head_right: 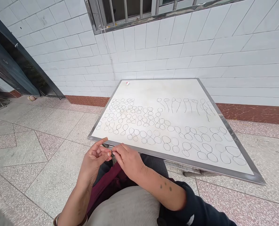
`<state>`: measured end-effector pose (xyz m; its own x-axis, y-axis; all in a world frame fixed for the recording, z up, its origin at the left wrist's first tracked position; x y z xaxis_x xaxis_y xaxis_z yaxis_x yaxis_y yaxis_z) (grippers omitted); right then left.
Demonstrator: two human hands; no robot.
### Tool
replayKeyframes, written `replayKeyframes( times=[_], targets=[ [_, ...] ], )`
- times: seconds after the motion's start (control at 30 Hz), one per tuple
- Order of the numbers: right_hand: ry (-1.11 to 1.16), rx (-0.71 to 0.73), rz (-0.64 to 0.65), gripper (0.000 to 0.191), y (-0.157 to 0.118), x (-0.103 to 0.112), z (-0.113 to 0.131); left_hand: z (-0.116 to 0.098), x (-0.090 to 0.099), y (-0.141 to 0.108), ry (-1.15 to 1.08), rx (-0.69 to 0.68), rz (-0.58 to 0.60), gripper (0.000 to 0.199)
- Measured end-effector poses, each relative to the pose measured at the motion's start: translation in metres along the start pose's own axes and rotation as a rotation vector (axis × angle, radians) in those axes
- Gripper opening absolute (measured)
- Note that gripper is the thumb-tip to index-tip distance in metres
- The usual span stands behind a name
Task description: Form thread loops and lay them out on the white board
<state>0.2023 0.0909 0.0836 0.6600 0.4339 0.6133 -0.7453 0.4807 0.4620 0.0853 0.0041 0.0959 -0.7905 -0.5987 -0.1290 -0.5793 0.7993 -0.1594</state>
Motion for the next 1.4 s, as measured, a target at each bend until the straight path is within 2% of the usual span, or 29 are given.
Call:
replayKeyframes(
  times=[0.33,0.53,0.87,1.0,1.17,1.4],
  targets=[
    [-0.035,0.025,0.030,0.021,-0.002,-0.001,0.001,0.000,0.001,0.000,0.039,-0.023,-0.032,0.048],
    [-0.091,0.066,0.045,0.017,-0.001,-0.004,0.005,0.001,0.001,-0.001,0.081,-0.048,-0.024,0.044],
    [-0.271,0.096,0.113,0.020,-0.003,-0.014,0.004,0.005,0.001,0.000,0.113,-0.033,-0.010,0.043],
    [-0.280,0.049,0.084,0.020,-0.003,-0.014,0.004,0.008,-0.002,0.000,0.094,-0.053,-0.005,0.042],
    [-0.306,-0.047,0.076,0.018,-0.004,-0.015,0.002,0.016,-0.008,-0.002,0.019,-0.109,-0.070,0.040],
    [-0.337,-0.078,0.099,0.017,-0.003,-0.016,0.002,0.021,-0.010,-0.003,-0.020,-0.110,-0.139,0.041]
  ],
)
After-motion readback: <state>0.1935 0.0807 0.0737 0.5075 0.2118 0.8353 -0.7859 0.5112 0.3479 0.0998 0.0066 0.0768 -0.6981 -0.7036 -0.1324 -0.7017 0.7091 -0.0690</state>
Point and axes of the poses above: each hand's wrist, its own y-axis towards the middle knuckle, its own x-axis out of the back of the hand, z = x × y, the point moved 4 cm from there along y, towards the middle knuckle, and after that the axes turned 1 degree about y, right-handed, at the moved point
